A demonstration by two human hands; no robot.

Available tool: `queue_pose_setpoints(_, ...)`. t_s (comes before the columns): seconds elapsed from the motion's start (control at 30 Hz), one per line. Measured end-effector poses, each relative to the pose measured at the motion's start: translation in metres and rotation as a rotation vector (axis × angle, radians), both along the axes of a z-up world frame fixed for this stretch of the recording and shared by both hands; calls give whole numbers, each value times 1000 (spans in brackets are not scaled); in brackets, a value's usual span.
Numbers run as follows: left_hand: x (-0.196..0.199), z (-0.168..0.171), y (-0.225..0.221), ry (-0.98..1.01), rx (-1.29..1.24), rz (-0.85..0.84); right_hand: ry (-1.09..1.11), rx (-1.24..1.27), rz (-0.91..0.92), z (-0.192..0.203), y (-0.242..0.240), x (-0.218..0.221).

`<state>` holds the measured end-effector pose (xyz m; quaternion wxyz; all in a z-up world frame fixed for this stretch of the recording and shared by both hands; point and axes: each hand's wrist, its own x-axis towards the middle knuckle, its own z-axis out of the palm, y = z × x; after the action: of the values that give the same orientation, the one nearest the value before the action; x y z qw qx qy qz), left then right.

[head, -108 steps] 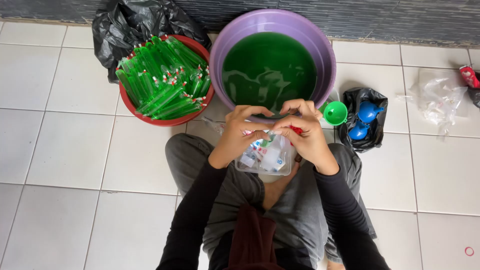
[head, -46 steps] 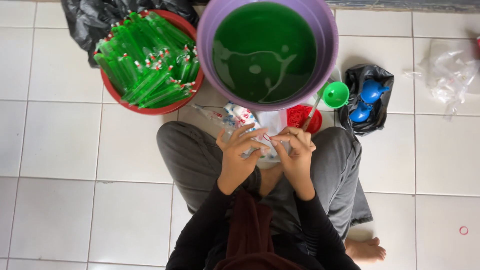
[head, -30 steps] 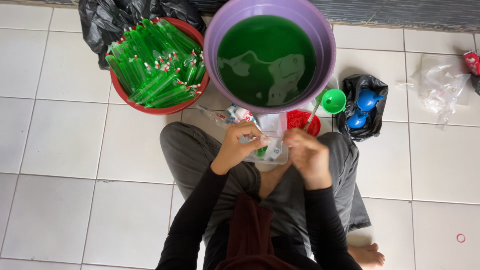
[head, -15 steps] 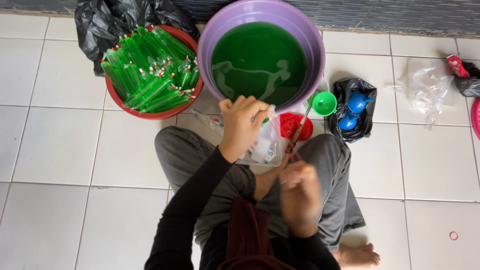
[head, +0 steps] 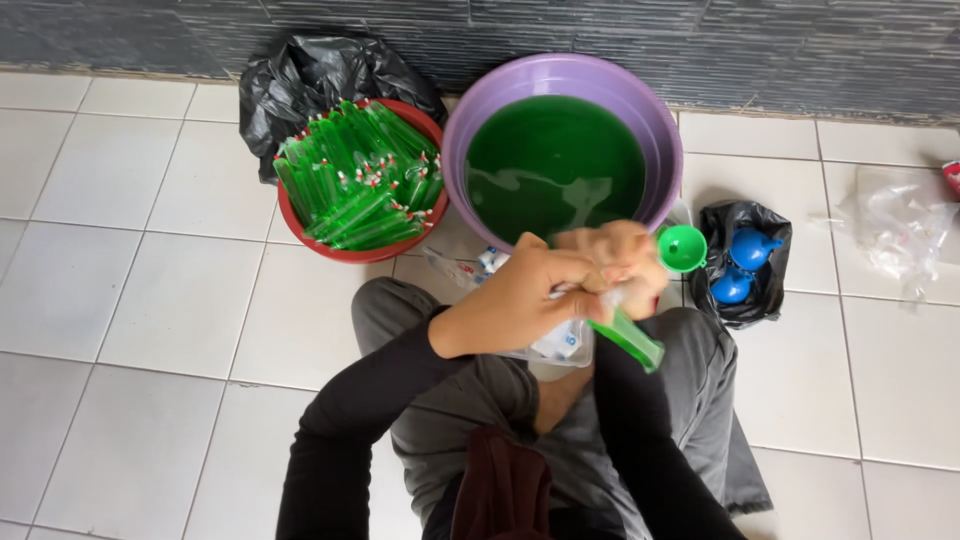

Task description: Filling small plastic bags with green liquid using a funnel and ladle, then tying them with rubber bands.

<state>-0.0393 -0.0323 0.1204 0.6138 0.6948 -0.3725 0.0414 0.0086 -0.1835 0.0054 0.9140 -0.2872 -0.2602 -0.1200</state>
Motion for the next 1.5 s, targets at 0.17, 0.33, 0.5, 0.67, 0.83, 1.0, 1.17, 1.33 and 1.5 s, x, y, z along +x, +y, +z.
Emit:
queue_pose_setpoints(0.17,31,-36,-9,385,-153,-15,-86,-279,-362,24,-71,-34)
queue_pose_setpoints(0.33,50,-63,-32,-124,122,248,1,-444,-788,21,-58,-95)
queue_pose_setpoints(0.5,48,-39,-35,-381,218,356,380,-449,-1091,10,68,-141)
queue_pose_setpoints(0.67,25,-15,-22,-294,200,141,54,-288,-579,-48,87,-96)
queue_pose_setpoints(0.83,4,-6,-5,-180,214,46,-262,-396,-622,-43,19,-10)
queue_pose_setpoints(1.0,24,-39,-3,-78,224,244,-169,-420,-849,-102,-41,12)
queue_pose_setpoints(1.17,50,-78,-15,175,-66,233,112,-334,-811,-25,48,-89)
queue_pose_setpoints(1.33,49,-71,-12,203,-135,157,82,-386,-586,-76,54,-42)
queue_pose_setpoints(1.5,12,-41,5,-289,207,243,-122,-718,-772,-106,-36,47)
